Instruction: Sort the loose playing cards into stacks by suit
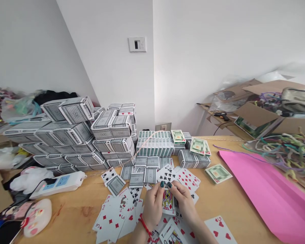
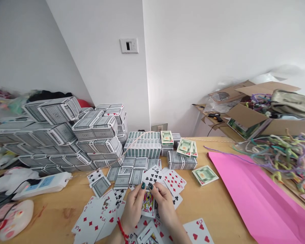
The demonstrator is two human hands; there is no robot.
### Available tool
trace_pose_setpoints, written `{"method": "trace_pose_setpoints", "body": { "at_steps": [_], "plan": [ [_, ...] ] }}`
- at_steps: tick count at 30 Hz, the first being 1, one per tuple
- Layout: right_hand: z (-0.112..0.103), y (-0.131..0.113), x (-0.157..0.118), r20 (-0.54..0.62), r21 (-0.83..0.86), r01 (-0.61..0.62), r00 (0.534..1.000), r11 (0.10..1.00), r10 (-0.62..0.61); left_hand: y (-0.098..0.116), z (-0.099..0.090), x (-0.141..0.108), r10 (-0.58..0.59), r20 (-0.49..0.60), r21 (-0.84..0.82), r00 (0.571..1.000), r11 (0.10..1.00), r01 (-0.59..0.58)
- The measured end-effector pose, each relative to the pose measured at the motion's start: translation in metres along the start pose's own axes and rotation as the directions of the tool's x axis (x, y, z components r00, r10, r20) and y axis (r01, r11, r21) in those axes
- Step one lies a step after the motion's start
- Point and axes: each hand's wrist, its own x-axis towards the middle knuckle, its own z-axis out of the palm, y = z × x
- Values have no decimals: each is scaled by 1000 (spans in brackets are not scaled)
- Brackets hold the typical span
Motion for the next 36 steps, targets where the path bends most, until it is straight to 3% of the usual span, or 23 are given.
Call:
{"method": "trace_pose_setpoints", "body": {
  "at_steps": [6, 11, 16, 27, 31, 36],
  "plan": [
    [-1, -9, 3, -253, -109, 85, 961, 990, -110, 7, -1, 4, -79, 8, -145, 997, 986, 79],
    [-1, -12, 4, -328, -158, 114, 931, 981, -161, 4, 2, 8, -127, -74, -146, 989, 983, 115],
    [5, -12, 2, -337, -153, 159, 919, 975, -203, -2, 5, 9, -203, -87, -209, 975, 961, 181],
    [-2, -8, 4, -325, -150, 81, 937, 985, -126, -17, 6, 13, -295, -92, -317, 951, 914, 253],
    [-6, -10, 6, -292, -63, 49, 954, 997, -65, -13, 5, 12, -288, -58, -340, 956, 906, 253],
    [-10, -12, 8, -164, 112, -21, 986, 993, 39, -6, 1, 13, -354, -62, -465, 933, 837, 287]
  ]
}}
